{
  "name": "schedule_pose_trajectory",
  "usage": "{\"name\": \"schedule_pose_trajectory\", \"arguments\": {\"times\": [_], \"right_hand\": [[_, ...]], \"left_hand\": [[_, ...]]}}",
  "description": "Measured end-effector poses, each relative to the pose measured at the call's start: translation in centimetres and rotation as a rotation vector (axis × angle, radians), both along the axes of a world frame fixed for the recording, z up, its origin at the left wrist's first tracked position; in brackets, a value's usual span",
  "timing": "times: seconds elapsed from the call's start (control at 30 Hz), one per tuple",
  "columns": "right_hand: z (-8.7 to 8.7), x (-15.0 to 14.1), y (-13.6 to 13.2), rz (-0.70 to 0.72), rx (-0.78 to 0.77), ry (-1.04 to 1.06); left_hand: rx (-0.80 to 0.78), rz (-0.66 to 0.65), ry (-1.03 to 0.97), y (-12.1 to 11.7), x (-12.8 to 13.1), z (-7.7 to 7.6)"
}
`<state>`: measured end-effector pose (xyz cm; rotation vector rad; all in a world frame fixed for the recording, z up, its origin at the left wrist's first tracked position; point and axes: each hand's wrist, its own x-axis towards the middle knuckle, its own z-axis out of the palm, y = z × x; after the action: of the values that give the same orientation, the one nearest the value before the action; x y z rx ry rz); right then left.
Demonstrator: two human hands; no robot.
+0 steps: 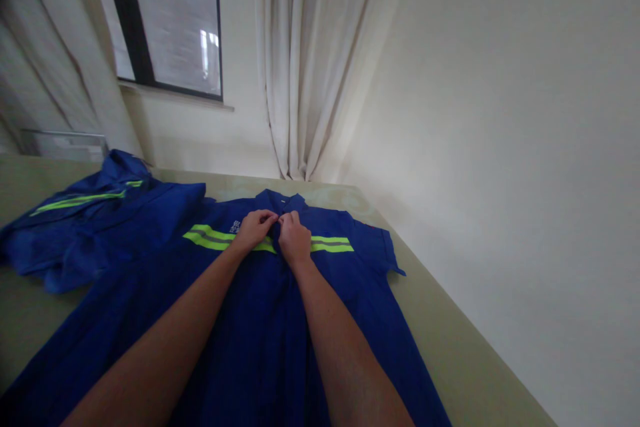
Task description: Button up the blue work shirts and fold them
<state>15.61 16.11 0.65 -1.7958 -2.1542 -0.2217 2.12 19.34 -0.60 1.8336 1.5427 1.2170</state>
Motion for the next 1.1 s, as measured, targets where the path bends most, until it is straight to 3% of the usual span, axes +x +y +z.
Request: {"name": "schedule_pose_trajectory", "arguments": {"times": [0.37,0.9,1.1], "right_hand": [[-0.1,-0.2,0.2,-0.107,-0.050,0.010],[0.3,0.1,-0.1,0.052,-0.058,0.032],[0.0,0.1,0.1,0.095,-0.033,0.008]], "left_hand": [[-0.039,-0.033,0.069,0.0,0.8,-0.6],[-0.062,0.100,0.139,-0.1,0.9,-0.3],[-0.022,0.045,0.126,-0.1,0.6,-0.5]]}}
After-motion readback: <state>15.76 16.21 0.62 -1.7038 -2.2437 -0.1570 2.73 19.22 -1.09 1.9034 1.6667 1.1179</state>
